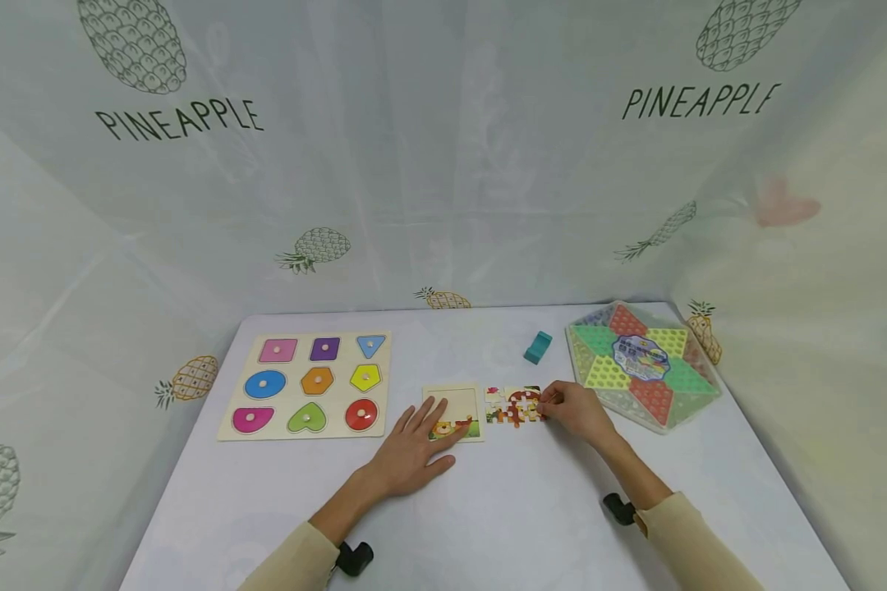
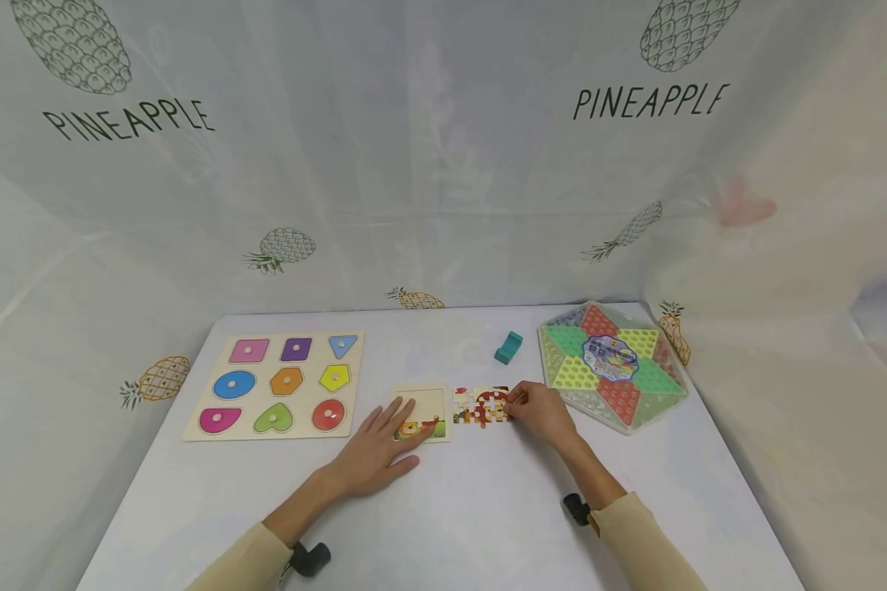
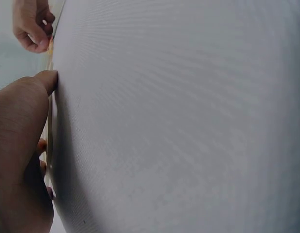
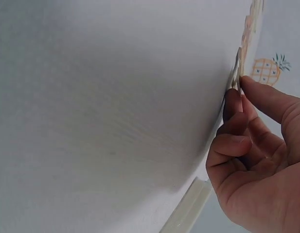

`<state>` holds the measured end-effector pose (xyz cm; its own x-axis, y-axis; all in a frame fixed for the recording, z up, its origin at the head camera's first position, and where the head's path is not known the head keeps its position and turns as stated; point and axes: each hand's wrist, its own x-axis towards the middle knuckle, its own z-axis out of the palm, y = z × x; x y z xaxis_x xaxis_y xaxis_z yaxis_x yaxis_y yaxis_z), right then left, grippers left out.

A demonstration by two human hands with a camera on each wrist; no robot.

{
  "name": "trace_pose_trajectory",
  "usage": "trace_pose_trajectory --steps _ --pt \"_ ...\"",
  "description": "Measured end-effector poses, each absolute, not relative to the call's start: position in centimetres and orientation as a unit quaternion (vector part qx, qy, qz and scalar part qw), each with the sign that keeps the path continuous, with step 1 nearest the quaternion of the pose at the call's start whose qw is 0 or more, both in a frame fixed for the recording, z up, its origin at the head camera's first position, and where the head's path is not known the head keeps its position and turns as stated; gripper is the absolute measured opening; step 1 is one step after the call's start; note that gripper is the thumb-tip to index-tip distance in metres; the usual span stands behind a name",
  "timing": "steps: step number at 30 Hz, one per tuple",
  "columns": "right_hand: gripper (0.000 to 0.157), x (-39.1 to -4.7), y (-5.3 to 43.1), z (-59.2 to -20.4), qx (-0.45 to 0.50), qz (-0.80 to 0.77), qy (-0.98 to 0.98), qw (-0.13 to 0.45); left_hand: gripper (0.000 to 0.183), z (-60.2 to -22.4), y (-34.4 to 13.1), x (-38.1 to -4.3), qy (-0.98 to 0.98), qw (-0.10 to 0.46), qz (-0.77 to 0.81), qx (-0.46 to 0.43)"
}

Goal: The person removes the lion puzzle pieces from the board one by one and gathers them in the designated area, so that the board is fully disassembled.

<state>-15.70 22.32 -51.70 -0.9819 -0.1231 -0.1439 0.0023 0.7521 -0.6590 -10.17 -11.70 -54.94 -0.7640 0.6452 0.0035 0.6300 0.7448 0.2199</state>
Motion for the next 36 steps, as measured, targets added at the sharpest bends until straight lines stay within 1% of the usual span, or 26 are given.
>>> trace_pose_trajectory --steps 15,36 --pt "0.013 -15.61 22.05 -51.98 -0.035 -0.331 0.939 0.08 0.055 -55.01 -11.71 -10.17 0.933 0.024 0.096 0.345" --pt "0.014 -15.5 21.79 -51.86 -0.012 -0.314 0.944 0.098 0.055 -55.31 -11.82 -10.37 0.929 0.008 0.098 0.357"
